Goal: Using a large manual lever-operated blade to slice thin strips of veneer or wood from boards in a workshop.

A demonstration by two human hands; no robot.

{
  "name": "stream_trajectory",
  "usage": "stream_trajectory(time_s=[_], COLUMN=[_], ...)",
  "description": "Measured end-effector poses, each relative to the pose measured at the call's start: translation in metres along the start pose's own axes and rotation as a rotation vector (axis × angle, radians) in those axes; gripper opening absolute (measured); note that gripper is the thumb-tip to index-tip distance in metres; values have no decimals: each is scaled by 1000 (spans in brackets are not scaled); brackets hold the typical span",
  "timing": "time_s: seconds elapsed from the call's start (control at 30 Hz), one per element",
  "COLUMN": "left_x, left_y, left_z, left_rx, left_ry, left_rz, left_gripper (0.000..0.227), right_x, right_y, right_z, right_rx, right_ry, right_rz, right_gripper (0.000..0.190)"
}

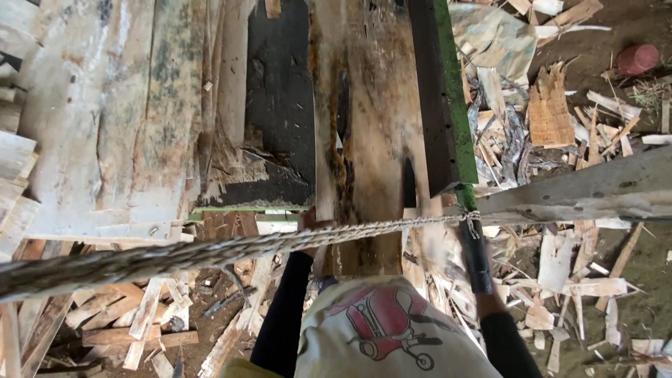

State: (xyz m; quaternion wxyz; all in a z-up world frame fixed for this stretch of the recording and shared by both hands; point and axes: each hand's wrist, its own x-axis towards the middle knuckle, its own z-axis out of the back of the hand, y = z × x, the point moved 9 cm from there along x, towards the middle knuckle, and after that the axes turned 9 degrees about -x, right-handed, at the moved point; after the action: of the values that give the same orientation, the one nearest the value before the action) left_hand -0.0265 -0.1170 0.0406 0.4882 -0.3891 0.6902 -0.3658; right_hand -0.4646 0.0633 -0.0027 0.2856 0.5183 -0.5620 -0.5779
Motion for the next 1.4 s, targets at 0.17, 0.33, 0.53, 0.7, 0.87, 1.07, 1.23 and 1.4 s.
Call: stream_trajectory(time_s=[0.17,0.33,0.53,0.7,0.87,1.07,1.23,1.4], left_x=[34,96,158,170,182,265,190,79], left_y=[3,19,19,20,12,128,31,-40], left_z=[-10,-17,-45,-35,-36,4,4,31], left_rx=[270,467,1001,545,242,-275,-153,248], left_ry=[-12,-66,-5,-117,-136,140,-24,-126], left_rz=[-34,-137,-264,27,-147,-140,77,179], left_gripper=[48,50,30,36,42,29,47,81], right_x=[-63,-55,-67,-63,-28,-14,-33,-52], right_y=[212,211,273,287,79,101,139,194], right_z=[-105,-105,-117,-113,-61,-74,-81,-95], right_rx=[-291,-713,-856,-855,-799,-779,-802,-768], right_ry=[-32,82,118,119,9,15,-10,-7], right_rz=[-444,-312,-243,-152,130,-147,-297,-380], right_gripper=[62,45,42,49,71,51,38,40])
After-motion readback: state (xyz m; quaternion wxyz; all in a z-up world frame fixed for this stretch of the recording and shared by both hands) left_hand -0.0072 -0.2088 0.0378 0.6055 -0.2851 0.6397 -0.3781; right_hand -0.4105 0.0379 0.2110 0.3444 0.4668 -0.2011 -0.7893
